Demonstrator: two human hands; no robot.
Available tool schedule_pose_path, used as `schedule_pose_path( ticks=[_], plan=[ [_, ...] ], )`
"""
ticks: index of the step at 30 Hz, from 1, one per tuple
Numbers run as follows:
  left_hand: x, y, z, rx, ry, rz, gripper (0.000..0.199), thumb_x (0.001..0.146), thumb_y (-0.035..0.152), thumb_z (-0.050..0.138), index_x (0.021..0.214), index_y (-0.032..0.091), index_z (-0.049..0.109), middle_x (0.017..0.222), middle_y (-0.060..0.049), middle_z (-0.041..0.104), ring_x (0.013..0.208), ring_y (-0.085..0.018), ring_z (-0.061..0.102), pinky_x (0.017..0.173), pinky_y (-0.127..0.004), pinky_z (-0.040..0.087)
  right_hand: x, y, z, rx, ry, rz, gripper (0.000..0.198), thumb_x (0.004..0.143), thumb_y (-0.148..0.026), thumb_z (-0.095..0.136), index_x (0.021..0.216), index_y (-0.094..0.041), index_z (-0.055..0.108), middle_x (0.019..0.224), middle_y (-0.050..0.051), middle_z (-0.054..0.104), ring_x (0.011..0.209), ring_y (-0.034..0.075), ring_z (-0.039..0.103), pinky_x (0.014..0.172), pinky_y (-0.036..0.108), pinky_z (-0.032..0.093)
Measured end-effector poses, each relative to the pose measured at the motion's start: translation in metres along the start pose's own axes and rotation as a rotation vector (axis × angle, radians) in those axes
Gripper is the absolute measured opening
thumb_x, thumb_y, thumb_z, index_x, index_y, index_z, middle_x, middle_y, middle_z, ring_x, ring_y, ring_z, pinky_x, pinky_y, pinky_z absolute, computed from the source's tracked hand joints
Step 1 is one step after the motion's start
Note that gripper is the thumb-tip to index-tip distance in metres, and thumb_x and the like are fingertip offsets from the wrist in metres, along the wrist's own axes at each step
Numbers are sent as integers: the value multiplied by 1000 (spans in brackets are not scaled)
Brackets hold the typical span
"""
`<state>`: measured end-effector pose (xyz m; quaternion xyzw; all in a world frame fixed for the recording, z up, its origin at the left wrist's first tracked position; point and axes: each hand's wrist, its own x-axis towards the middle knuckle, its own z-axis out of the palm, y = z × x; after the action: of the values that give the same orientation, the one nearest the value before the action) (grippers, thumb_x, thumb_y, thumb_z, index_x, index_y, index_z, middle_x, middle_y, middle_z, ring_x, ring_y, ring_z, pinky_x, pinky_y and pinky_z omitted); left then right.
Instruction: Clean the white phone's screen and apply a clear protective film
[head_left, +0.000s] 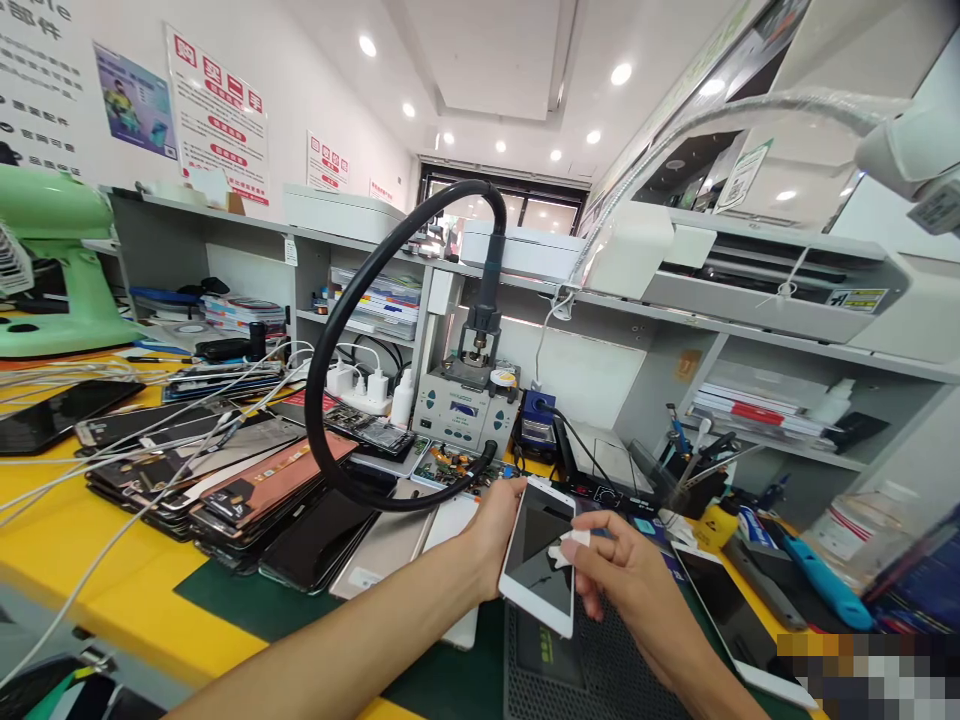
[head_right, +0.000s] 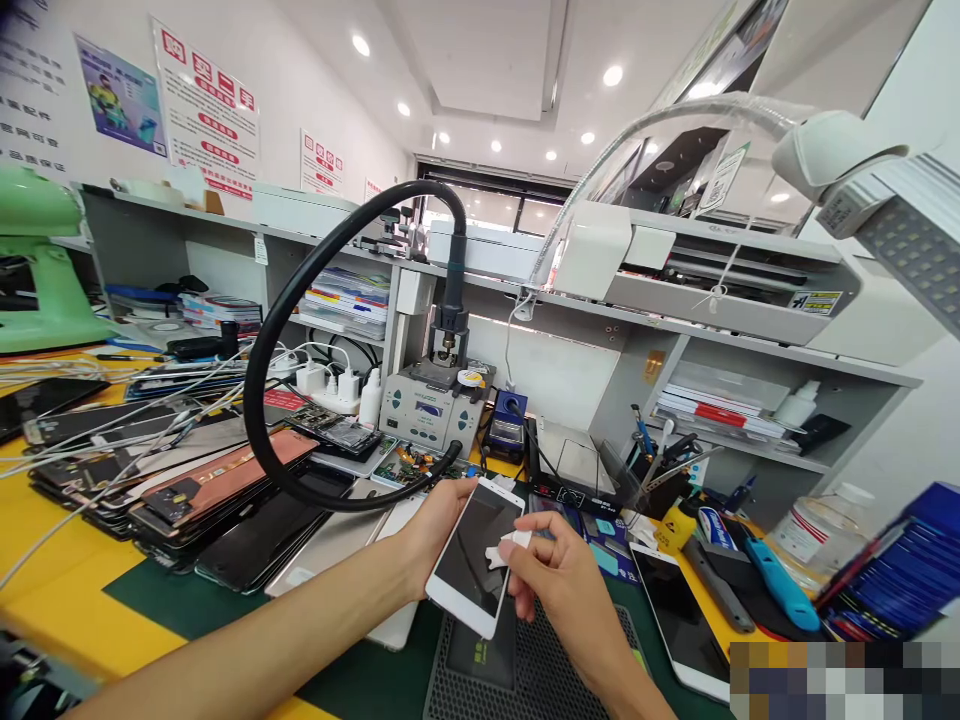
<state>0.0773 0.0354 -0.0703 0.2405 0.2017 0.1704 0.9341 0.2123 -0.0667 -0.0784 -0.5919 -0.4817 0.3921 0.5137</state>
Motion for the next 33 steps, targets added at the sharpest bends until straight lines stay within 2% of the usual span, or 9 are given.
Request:
schedule_pose_path(
  ticks=[4, 7, 9, 13, 17, 21, 23, 28, 33],
  plan=[
    [1, 2, 0, 16, 38, 19, 30, 86, 39, 46, 64, 20, 49, 56, -5, 59, 43, -18, 54, 47, -29, 45, 3, -1, -3, -205, 56, -12, 41, 77, -58, 72, 82, -19, 64, 55, -3, 55, 48, 12, 47, 48, 26, 38],
    [3, 2, -2, 38, 79, 32, 30, 85, 38, 45, 62, 20, 49, 54, -4, 57, 42, -18, 53, 43, -27, 41, 4, -3, -4, -398, 148, -138, 40, 78, -58, 71, 69, -19, 66, 64, 0, 56, 56, 13, 46, 54, 28, 37],
    [3, 1, -3, 47, 93, 41, 30, 85, 39, 45, 62, 20, 49, 54, -4, 56, 41, -17, 52, 41, -27, 40, 3, -5, -5, -444, 155, -188, 42, 79, -57, 71, 62, -19, 62, 68, 1, 56, 60, 14, 47, 56, 28, 37],
    [2, 0, -2, 49, 95, 68, 31, 84, 39, 47, 60, 20, 46, 52, -2, 55, 40, -16, 49, 42, -26, 39, 0, -4, -7, -372, -6, -71, 45, 81, -58, 69, 62, -20, 54, 54, -3, 51, 49, 12, 46, 48, 26, 36],
    [1, 0, -1, 43, 87, 93, 32, 86, 41, 46, 61, 20, 46, 56, -4, 58, 41, -15, 50, 44, -27, 41, -4, -1, -6, -243, -152, 4, 42, 78, -55, 73, 67, -19, 55, 52, -1, 58, 45, 12, 51, 44, 23, 42],
    [1, 1, -1, 25, 90, 108, 35, 88, 43, 44, 62, 20, 45, 57, -4, 58, 41, -15, 50, 46, -26, 41, -8, -4, -3, -177, -203, 50, 38, 77, -49, 77, 68, -18, 57, 52, 0, 62, 44, 12, 53, 43, 22, 44],
    [0, 2, -2, 19, 92, 116, 35, 88, 43, 44, 63, 20, 45, 55, -3, 57, 41, -15, 50, 46, -25, 41, -10, -8, -4, -154, -228, 48, 35, 77, -46, 77, 72, -16, 61, 56, 1, 64, 48, 12, 56, 47, 22, 46],
    [-2, 5, 0, 13, 90, 122, 31, 88, 38, 44, 63, 21, 44, 50, -1, 52, 38, -14, 46, 43, -25, 37, -13, -14, -15, -101, -387, 53, 28, 79, -39, 78, 92, -15, 71, 70, 3, 68, 63, 14, 62, 60, 25, 51],
    [-1, 4, -1, 22, 92, 88, 34, 89, 43, 44, 63, 21, 45, 50, -2, 53, 38, -16, 47, 43, -26, 37, -13, -12, -18, -110, -400, 6, 19, 79, -35, 78, 84, -16, 76, 80, 1, 64, 60, 11, 61, 57, 23, 50]
  ],
)
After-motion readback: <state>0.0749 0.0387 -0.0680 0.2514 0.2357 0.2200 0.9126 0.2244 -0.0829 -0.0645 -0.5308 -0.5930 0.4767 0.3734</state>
